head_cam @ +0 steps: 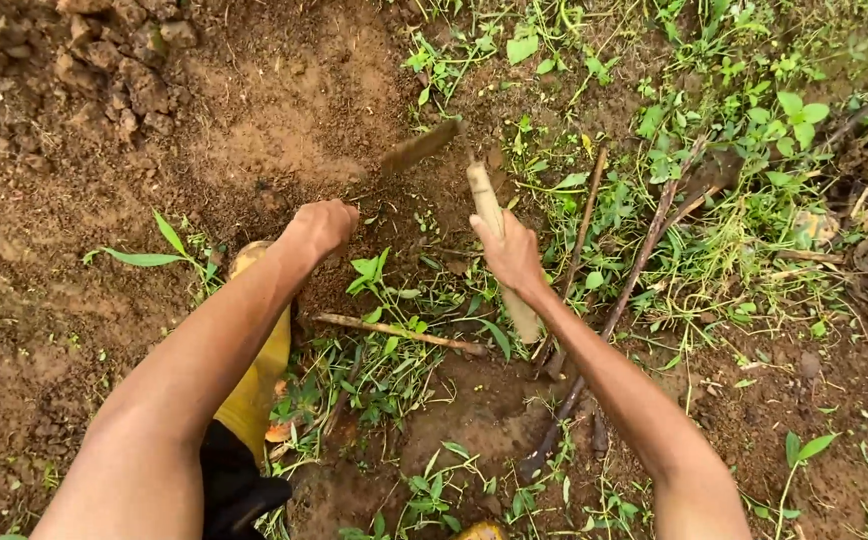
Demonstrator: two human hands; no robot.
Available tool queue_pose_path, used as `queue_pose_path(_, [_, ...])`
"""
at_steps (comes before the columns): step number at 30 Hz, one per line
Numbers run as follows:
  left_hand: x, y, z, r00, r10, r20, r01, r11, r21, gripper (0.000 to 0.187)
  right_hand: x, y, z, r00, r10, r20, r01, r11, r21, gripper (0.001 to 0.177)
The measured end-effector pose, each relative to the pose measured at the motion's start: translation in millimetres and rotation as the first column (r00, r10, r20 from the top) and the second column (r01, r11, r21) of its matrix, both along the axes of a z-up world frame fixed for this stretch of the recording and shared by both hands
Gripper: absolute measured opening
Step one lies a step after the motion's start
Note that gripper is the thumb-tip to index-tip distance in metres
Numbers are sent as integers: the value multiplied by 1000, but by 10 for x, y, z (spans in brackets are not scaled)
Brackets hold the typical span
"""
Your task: The person uses a hoe to break up and loosen the soil in a garden bed. They repeatedly strike the ground with the tool and use their hands to clear away small weeds and debris from the tilled area.
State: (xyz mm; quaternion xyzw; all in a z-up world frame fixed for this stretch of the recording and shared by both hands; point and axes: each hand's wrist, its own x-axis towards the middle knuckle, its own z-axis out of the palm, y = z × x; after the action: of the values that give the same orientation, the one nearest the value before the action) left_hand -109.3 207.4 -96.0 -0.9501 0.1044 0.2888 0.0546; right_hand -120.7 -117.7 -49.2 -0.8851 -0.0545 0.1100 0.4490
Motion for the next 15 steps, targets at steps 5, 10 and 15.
queue_pose_path(5, [-110, -14, 284, 992, -47, 118, 45, 999, 16, 22, -257, 332, -209, 992, 24, -122, -36, 995, -95, 50])
queue_pose_path(10, [-62, 38, 260, 993, -57, 101, 55, 998, 20, 28, -308, 194, -124, 963, 149, -224, -207, 941, -266, 48])
queue_pose_path(15, [29, 72, 50, 986, -144, 77, 132, 980, 149, 32, -243, 413, -13, 996, -14, -91, 27, 989, 147, 36])
